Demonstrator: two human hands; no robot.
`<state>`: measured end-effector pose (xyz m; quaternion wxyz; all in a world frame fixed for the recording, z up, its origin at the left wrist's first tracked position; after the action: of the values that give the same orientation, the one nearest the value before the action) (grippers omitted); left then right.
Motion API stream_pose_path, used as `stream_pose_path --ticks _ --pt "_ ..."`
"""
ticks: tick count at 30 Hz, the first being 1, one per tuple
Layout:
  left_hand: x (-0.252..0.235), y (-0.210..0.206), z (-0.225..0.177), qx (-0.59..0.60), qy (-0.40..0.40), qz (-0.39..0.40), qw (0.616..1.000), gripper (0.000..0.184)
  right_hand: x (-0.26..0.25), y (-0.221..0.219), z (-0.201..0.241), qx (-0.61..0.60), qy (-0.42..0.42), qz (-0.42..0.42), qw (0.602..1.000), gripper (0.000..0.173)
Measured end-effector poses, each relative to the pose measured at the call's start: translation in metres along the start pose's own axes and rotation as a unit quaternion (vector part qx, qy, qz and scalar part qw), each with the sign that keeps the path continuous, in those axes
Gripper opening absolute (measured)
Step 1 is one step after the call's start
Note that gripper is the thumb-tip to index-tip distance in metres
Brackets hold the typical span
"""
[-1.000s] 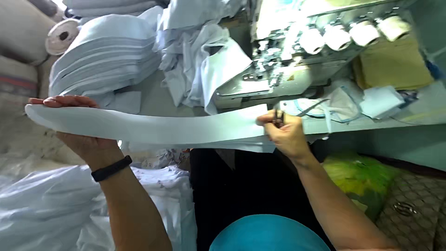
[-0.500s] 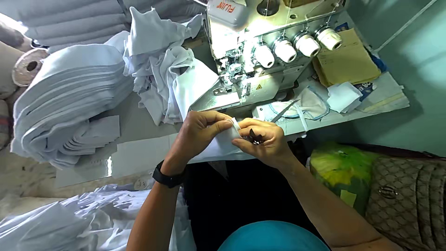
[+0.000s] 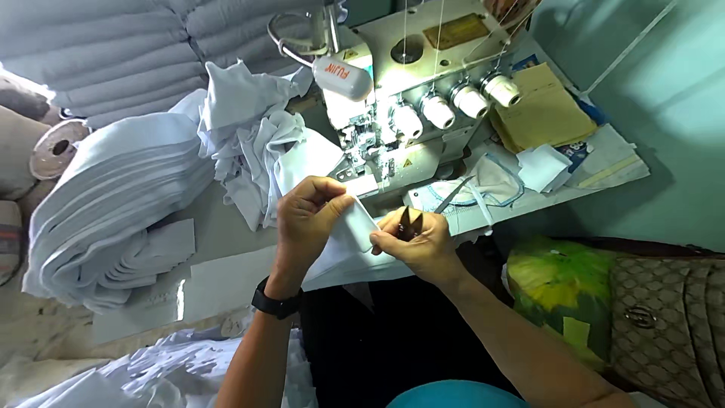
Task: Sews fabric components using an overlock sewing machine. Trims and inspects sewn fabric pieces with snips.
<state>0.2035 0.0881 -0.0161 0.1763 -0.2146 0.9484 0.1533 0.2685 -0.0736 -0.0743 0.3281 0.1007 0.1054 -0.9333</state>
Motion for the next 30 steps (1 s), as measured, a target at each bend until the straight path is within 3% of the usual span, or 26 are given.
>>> stream_pose_path --ticks 5,6,9,12,16,22,26,28,30 --pt "-0.021 -0.009 0.01 -0.211 -0.085 0.027 0.973 0.015 -0.01 -0.003 -0.021 0.063 0.002 -0.06 0.996 0.012" --pt "-0.022 -0.013 0.009 -0.27 -0.103 0.035 0.957 0.01 -0.008 -0.003 -0.022 0.081 0.011 -0.065 0.995 0.01" --pt "-0.003 -0.035 0.0 -0.457 -0.132 0.022 0.879 0.018 0.0 0.0 -0.021 0.144 0.062 -0.064 0.986 0.006" --pt "0.03 -0.058 0.009 -0.541 -0.107 -0.029 0.834 0.029 -0.003 0.002 -0.015 0.197 0.104 -0.066 0.973 0.006" --pt "0.027 -0.052 0.02 -0.478 -0.089 -0.036 0.873 0.031 -0.016 -0.001 -0.008 0.227 0.125 -0.072 0.963 0.008" --pt "-0.006 -0.028 0.021 -0.413 -0.059 0.031 0.908 0.032 -0.036 -0.004 0.003 0.313 0.169 -0.076 0.932 0.012" --pt "-0.032 -0.003 0.03 -0.372 0.003 0.066 0.926 0.027 -0.044 -0.008 0.006 0.38 0.177 -0.092 0.903 0.014" --pt "-0.055 0.013 0.047 -0.317 0.017 0.049 0.947 0.03 -0.04 -0.006 0.003 0.34 0.157 -0.068 0.925 0.014" --pt "-0.072 0.03 0.066 -0.235 0.012 0.008 0.972 0.032 -0.031 0.003 -0.004 0.227 0.117 -0.043 0.966 0.01"
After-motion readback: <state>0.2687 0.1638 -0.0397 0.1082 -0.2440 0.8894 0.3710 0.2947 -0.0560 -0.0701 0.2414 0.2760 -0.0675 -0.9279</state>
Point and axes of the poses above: each hand's wrist, its own x-axis away from the middle knuckle, its own y-axis out of the back of the hand, z = x × y, the point moved 7 cm from there along -x, towards the middle knuckle, and after that the axes turned 1 degree about -z, right-handed, at the moved point
